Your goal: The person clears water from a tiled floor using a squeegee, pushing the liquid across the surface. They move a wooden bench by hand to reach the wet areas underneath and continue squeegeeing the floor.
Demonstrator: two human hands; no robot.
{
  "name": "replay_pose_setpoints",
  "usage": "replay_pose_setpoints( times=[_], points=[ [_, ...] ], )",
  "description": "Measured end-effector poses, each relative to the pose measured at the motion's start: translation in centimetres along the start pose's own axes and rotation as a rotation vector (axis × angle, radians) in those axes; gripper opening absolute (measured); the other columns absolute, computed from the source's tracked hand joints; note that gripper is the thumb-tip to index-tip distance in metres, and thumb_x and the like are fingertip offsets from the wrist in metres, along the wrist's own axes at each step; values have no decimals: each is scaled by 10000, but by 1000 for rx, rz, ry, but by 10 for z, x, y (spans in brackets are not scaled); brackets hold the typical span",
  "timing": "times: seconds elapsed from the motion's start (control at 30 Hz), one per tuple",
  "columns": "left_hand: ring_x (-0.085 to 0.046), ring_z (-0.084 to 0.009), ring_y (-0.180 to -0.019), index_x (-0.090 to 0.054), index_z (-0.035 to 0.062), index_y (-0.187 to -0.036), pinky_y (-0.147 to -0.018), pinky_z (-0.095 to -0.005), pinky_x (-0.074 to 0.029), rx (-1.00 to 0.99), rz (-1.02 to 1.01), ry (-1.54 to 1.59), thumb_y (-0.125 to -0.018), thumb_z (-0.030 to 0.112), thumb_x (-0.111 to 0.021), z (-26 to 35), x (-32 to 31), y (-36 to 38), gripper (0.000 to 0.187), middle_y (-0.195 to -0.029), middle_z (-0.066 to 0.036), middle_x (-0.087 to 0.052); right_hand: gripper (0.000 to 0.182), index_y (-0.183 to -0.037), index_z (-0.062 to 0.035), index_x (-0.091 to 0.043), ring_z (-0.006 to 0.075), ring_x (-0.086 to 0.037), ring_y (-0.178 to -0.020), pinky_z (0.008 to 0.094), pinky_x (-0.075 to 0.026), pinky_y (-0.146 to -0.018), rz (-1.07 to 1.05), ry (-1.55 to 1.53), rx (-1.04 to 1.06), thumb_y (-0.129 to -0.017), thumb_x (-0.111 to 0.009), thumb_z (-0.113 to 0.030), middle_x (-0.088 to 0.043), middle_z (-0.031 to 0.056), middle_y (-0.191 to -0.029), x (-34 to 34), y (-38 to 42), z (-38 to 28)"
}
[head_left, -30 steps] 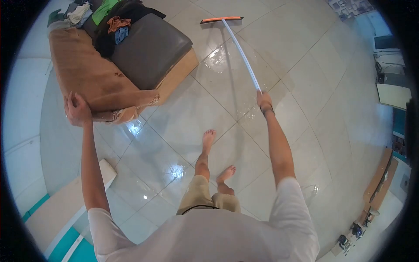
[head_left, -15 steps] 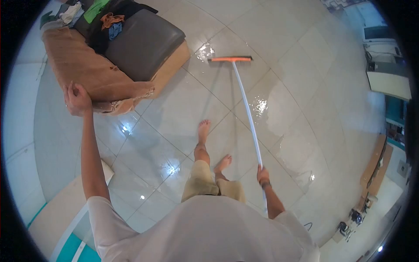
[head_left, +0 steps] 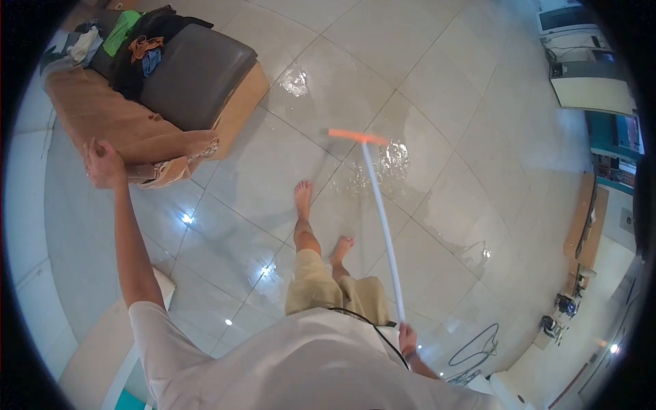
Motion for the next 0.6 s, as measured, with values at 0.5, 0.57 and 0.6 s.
replay_pose_setpoints(
  times=[0.5, 0.57, 0.6],
  points=[
    [-562, -221, -853, -589, 272, -970, -702, -359, -445, 109, -225, -92, -716, 401, -471, -4, -7, 2, 308, -934, 5, -596, 589, -968, 12, -549, 384, -501, -935, 430, -402, -799, 241, 81, 107, -795, -327, -505, -532, 240, -977, 55, -381, -371],
    [-561, -242, -832, -595, 229, -950, -681, -382, -445, 168, -259, -107, -724, 385, -443, 10, 8, -1, 314, -956, -4, -583, 586, -959, 36, -539, 387, -502, -929, 431, -405, -782, 220, 47, 235, -787, -369, -498, -529, 264, -949, 22, -375, -266],
    [-561, -242, -832, -595, 229, -950, -681, -382, -445, 169, -260, -99, -724, 385, -443, 7, 6, -1, 314, -956, -4, -583, 592, -934, 48, -541, 394, -510, -907, 437, -407, -770, 221, 32, 258, -789, -368, -500, -531, 279, -915, 10, -346, -217]
  ],
)
Point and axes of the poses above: each hand's wrist, its own y-axis away from the middle knuckle, its own x-axis out of the back of the hand, z = x × y, the point moved 1 cm from there along -y, towards the middle knuckle
